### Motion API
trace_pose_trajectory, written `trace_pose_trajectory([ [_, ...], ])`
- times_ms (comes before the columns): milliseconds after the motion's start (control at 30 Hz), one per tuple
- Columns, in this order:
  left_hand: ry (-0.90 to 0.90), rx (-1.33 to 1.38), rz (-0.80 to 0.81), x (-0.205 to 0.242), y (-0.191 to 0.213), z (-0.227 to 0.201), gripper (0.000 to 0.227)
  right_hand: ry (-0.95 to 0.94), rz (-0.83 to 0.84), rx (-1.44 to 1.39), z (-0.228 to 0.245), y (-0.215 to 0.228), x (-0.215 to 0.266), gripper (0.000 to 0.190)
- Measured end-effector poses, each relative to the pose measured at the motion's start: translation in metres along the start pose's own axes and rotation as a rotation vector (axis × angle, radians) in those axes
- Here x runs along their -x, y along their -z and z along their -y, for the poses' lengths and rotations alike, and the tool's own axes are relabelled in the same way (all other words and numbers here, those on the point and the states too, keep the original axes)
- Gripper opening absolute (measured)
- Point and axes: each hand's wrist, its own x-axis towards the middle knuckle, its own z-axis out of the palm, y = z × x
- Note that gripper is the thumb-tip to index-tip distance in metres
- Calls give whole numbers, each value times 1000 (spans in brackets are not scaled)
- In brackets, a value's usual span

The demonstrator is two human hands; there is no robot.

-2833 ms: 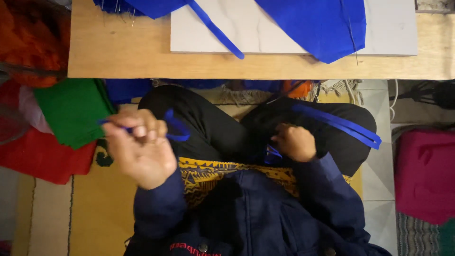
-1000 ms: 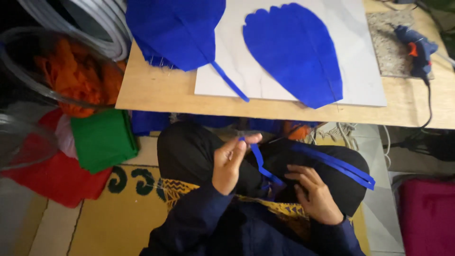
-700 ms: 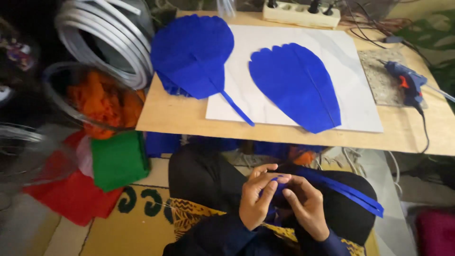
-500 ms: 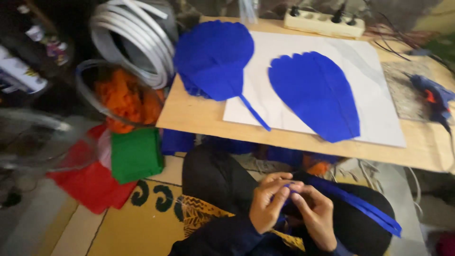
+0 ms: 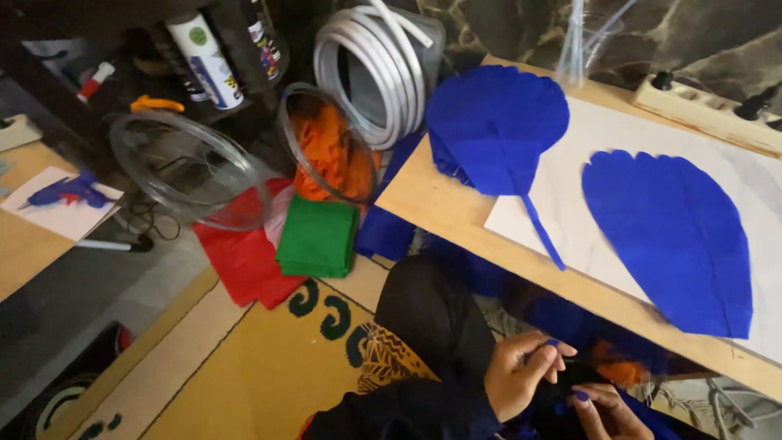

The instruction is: Tying and manipulating blue ribbons to prepare them for assembly with fabric cutouts

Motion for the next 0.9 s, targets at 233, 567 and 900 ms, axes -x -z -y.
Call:
trace_pose_trajectory([
  [233, -57, -135, -20, 0, -3, -5, 16, -71, -25, -47, -4, 3, 7, 10],
  [567, -38, -25, -17, 0, -2, 6, 16, -93, -19, -57, 8, -4, 6, 7],
  [900, -194, -455, 23, 0, -3, -12, 16, -179, -21, -44, 22, -6, 3, 7],
])
